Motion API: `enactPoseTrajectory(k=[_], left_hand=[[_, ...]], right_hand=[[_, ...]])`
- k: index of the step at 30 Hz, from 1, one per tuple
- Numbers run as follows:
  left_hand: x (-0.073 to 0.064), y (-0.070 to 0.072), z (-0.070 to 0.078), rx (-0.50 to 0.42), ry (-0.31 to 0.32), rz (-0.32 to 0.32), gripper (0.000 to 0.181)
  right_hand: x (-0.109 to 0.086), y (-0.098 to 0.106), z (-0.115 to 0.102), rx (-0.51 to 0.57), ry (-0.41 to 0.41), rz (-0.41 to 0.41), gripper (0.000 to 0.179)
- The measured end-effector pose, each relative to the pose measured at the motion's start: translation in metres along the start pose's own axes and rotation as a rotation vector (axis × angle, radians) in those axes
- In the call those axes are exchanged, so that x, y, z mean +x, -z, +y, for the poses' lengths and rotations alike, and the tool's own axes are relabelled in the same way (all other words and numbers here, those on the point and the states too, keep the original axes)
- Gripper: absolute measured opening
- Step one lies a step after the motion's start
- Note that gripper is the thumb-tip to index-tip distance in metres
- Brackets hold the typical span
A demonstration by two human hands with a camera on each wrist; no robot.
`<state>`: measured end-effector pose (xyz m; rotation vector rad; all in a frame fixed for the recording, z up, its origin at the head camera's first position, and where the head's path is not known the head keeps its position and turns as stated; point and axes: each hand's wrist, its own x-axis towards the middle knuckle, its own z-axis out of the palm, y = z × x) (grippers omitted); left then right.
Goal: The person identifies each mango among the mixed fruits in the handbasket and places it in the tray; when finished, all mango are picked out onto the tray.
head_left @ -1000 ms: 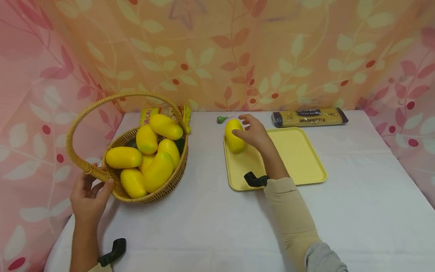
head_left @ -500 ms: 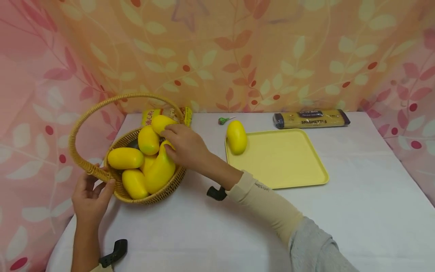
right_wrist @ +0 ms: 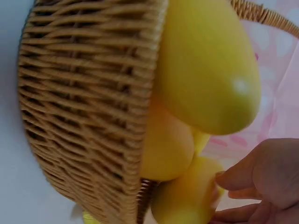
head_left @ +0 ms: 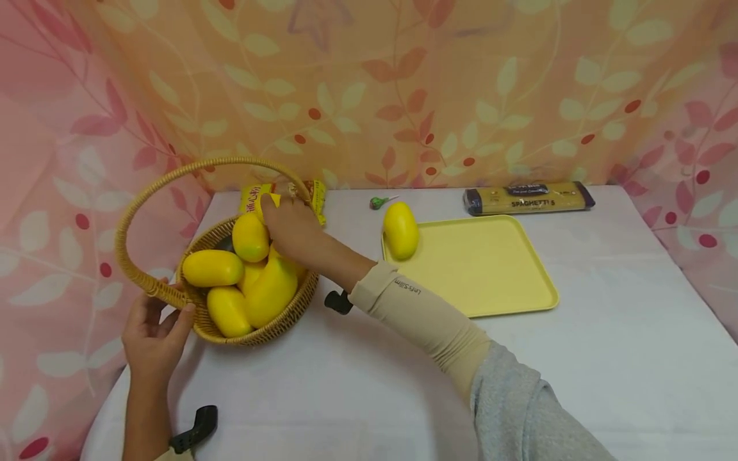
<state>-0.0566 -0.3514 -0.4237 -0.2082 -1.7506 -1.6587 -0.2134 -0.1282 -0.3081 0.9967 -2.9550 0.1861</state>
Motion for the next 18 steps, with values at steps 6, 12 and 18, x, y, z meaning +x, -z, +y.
enactPoseTrajectory(k=[6,12,18], left_hand=[[0.0011,0.0002,-0.0024,-0.088,-0.022,-0.02,0.06],[0.0008,0.0026,-0.0045,-0.093,-0.022,-0.023,0.061],[0.0002,0.0035,-0.0035,-0.114,-0.024,-0.031,0.061]], right_hand=[[-0.0023,-0.0071,0.0087,0.016,0.055,0.104,0.049],[-0.0063,-0.0093,0.0045,0.051,0.098,0.162,0.05],[-0.005,-0.0009,0.0057,0.143,0.12,0.134,0.055]])
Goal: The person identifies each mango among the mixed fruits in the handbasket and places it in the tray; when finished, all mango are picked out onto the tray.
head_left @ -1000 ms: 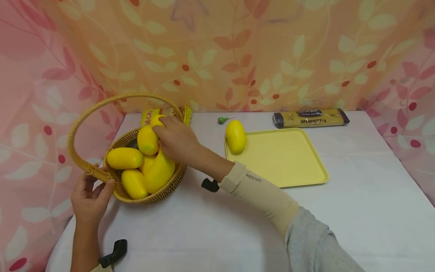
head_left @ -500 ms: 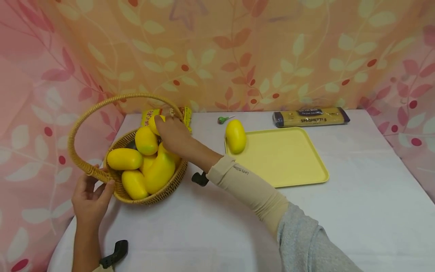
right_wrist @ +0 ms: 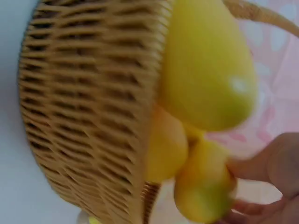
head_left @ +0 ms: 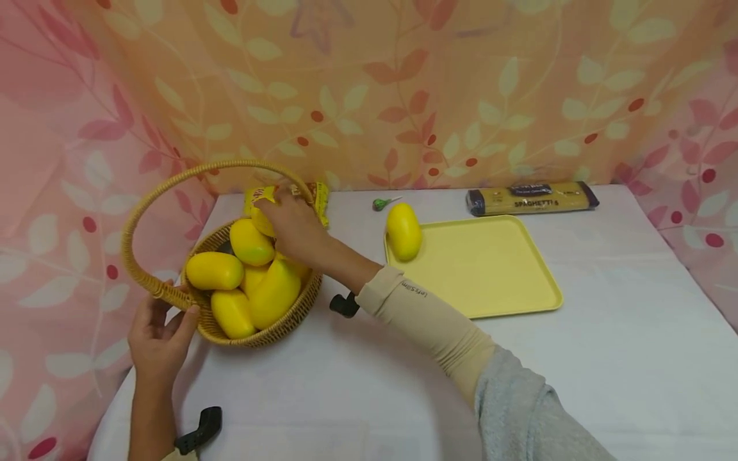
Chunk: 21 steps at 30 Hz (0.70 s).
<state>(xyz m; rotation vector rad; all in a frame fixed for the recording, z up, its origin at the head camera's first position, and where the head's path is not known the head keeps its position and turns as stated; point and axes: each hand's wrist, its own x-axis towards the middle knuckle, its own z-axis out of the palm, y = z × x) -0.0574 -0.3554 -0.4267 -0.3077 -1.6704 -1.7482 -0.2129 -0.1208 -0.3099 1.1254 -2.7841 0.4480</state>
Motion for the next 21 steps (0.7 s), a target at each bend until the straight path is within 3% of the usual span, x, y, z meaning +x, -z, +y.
enactPoseTrajectory(k=[8,13,21], left_hand=[[0.0,0.001,0.0,-0.003,0.002,0.015,0.061],[-0.003,-0.002,0.001,0.026,0.023,0.032,0.06],[-0.003,-0.005,0.005,0.115,0.082,0.051,0.058]], right_hand=[[-0.004,0.008,0.004,0.089,-0.024,-0.103,0.061],[-0.014,0.001,0.01,0.171,0.005,-0.042,0.061],[-0.036,-0.014,0.027,0.364,0.044,0.138,0.06]])
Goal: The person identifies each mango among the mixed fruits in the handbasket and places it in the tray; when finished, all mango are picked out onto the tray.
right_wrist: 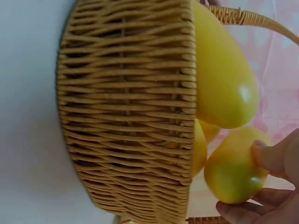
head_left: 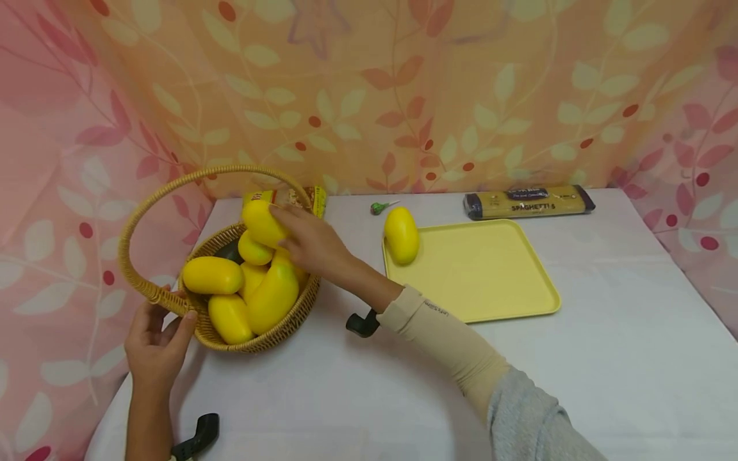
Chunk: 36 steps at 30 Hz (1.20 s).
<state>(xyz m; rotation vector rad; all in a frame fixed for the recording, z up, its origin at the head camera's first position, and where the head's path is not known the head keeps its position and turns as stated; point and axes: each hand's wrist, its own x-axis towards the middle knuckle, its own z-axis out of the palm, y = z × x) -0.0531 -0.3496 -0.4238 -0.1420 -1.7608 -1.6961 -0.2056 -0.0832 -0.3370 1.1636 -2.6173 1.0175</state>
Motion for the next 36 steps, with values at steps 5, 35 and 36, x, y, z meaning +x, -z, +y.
enactPoseTrajectory(k=[5,35,36], left_hand=[[0.0,0.001,-0.001,0.005,0.001,0.002,0.058],[0.0,0.001,-0.001,0.049,-0.005,0.001,0.058],[-0.001,0.001,0.0,0.051,0.001,0.003,0.058]], right_hand=[[-0.012,-0.002,0.006,0.081,0.023,0.089,0.061],[-0.079,0.042,0.019,0.357,0.074,0.245,0.061],[-0.081,0.044,0.022,0.359,0.068,0.251,0.062]])
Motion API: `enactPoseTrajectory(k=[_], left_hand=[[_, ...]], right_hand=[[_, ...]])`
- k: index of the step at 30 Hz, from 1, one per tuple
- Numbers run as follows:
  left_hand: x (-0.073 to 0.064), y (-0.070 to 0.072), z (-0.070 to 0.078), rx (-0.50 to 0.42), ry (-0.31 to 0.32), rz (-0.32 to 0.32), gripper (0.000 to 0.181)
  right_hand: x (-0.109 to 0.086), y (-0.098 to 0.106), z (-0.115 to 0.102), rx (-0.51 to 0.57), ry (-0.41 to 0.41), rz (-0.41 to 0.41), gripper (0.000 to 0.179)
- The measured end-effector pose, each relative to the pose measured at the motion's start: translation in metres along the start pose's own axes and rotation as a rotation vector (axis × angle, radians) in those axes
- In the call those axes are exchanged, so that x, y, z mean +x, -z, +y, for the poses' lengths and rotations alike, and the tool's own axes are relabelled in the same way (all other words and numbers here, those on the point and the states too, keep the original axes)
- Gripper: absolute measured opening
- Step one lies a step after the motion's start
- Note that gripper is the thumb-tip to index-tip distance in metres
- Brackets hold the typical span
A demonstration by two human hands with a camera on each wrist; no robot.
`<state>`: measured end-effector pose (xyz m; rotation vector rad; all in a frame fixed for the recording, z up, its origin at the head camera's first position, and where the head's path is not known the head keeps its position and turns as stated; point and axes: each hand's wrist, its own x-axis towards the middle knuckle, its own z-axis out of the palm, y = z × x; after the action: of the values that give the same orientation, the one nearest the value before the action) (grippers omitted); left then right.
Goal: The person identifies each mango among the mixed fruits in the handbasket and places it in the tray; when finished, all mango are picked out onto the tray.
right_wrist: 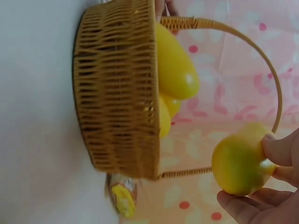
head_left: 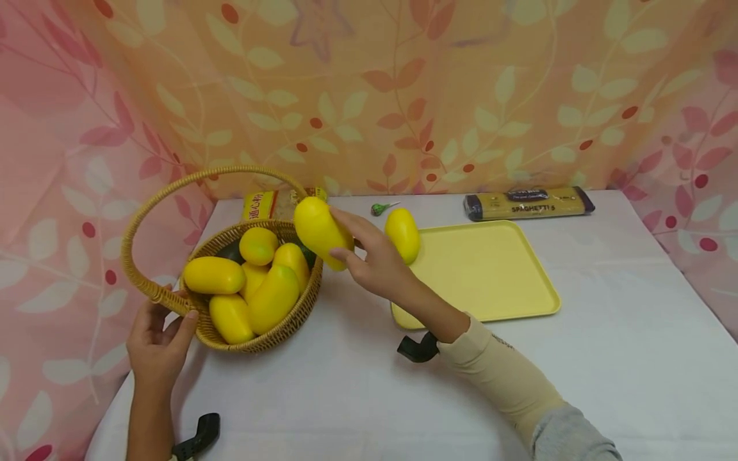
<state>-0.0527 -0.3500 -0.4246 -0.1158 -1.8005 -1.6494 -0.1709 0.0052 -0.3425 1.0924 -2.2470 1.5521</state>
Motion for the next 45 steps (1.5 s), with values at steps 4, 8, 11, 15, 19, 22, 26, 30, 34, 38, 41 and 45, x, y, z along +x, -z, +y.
enactPoseTrajectory(k=[4,8,11,15,19,22,26,30,34,38,41,45], left_hand=[[0.0,0.0,0.002,-0.013,0.005,0.002,0.058],[-0.001,0.0,0.002,-0.01,-0.004,0.0,0.058],[0.0,0.0,0.002,-0.002,0.002,0.003,0.058],[0.0,-0.001,0.002,0.013,0.02,0.006,0.059],[0.001,0.0,0.002,0.022,0.011,0.003,0.058],[0.001,0.0,0.001,0.015,0.001,-0.001,0.057],[0.001,0.0,0.001,0.017,0.018,0.004,0.058],[0.0,0.0,0.002,0.013,0.025,0.007,0.059],[0.0,-0.002,0.002,-0.008,-0.007,-0.001,0.058],[-0.001,-0.002,0.002,-0.017,-0.015,-0.001,0.058],[-0.001,-0.001,0.002,0.009,-0.008,0.003,0.057],[-0.001,-0.001,0.001,0.027,-0.006,0.003,0.057]], right_hand=[[-0.007,0.014,0.009,0.001,-0.049,0.026,0.062],[-0.012,0.027,0.019,0.011,-0.102,0.074,0.063],[-0.014,0.039,0.026,0.026,-0.123,0.116,0.062],[-0.015,0.057,0.034,0.031,-0.165,0.169,0.061],[-0.016,0.076,0.042,0.028,-0.244,0.215,0.061],[-0.016,0.09,0.049,0.03,-0.304,0.235,0.064],[-0.017,0.108,0.062,-0.008,-0.395,0.237,0.065],[-0.02,0.123,0.075,-0.087,-0.504,0.205,0.064],[-0.023,0.131,0.089,-0.17,-0.625,0.139,0.065],[-0.025,0.133,0.105,-0.233,-0.729,0.057,0.068],[-0.026,0.131,0.115,-0.254,-0.766,0.0,0.07],[-0.027,0.128,0.121,-0.268,-0.773,-0.054,0.071]])
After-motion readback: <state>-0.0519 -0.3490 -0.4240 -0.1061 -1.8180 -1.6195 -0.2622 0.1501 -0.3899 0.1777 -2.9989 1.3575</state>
